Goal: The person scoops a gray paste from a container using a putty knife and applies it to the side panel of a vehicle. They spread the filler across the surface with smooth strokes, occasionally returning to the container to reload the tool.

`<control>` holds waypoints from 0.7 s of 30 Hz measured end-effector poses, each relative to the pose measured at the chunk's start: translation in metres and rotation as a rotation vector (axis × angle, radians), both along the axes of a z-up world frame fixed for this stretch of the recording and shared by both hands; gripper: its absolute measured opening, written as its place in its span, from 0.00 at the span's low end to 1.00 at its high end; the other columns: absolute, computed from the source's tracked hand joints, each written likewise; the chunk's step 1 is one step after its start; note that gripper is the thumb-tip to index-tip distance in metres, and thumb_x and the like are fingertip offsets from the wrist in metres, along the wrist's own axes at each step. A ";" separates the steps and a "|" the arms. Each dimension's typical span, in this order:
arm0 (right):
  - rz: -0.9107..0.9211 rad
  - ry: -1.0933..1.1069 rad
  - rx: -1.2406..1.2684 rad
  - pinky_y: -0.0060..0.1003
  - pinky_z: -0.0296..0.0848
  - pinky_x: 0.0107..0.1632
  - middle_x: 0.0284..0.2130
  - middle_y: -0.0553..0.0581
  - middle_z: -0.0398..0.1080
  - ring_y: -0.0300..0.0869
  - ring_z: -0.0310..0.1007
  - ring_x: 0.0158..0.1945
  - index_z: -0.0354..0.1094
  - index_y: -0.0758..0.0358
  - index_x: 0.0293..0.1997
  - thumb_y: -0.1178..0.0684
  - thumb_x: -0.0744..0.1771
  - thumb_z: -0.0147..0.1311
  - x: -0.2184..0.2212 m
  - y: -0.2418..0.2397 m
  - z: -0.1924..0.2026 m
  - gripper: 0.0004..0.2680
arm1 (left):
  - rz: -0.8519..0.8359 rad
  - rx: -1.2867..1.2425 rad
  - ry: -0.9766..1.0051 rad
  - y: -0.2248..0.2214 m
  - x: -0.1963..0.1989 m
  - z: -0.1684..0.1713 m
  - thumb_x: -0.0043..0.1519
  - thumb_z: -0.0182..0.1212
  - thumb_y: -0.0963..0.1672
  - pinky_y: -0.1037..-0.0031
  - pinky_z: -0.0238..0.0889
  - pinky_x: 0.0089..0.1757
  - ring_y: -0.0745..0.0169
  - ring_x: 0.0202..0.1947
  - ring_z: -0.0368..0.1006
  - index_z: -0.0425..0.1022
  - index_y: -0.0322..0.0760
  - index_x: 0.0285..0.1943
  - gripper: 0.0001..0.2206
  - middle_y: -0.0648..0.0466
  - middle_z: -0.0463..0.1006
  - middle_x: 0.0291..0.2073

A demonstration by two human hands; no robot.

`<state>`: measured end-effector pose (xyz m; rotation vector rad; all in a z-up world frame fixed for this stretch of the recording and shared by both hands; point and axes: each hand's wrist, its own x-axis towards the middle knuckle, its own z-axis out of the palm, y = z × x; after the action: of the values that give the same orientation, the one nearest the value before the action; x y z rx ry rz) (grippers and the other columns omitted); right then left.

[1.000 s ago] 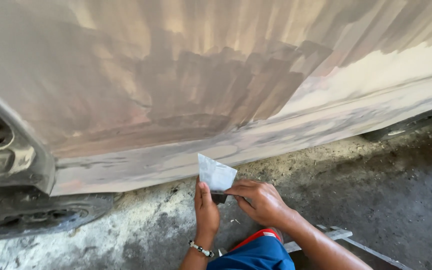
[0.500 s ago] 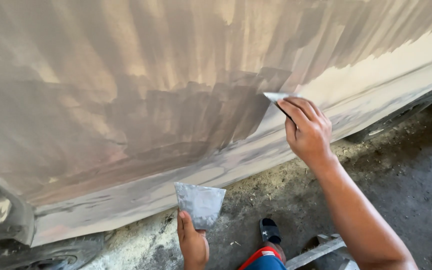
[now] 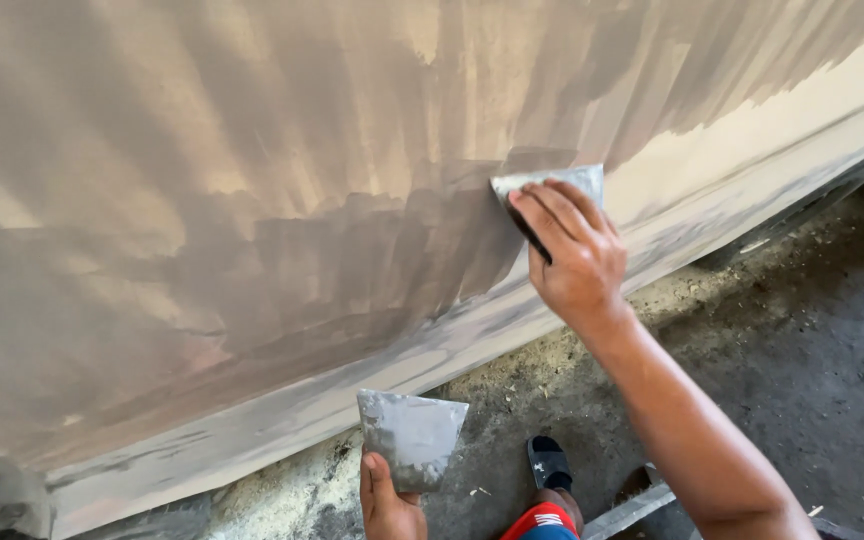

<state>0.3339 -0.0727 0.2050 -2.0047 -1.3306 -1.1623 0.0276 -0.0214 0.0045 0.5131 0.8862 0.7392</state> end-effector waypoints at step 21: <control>0.093 0.095 -0.042 0.41 0.76 0.58 0.52 0.55 0.77 0.48 0.77 0.59 0.76 0.61 0.56 0.68 0.64 0.54 -0.019 -0.015 0.087 0.16 | 0.156 0.049 -0.022 -0.004 -0.015 -0.018 0.68 0.47 0.53 0.54 0.71 0.49 0.48 0.55 0.74 0.64 0.31 0.70 0.27 0.44 0.75 0.58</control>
<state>0.3148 -0.0880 0.2919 -1.9786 -1.3949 -0.9925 0.0130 -0.0252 -0.0138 0.4819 0.8960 0.9089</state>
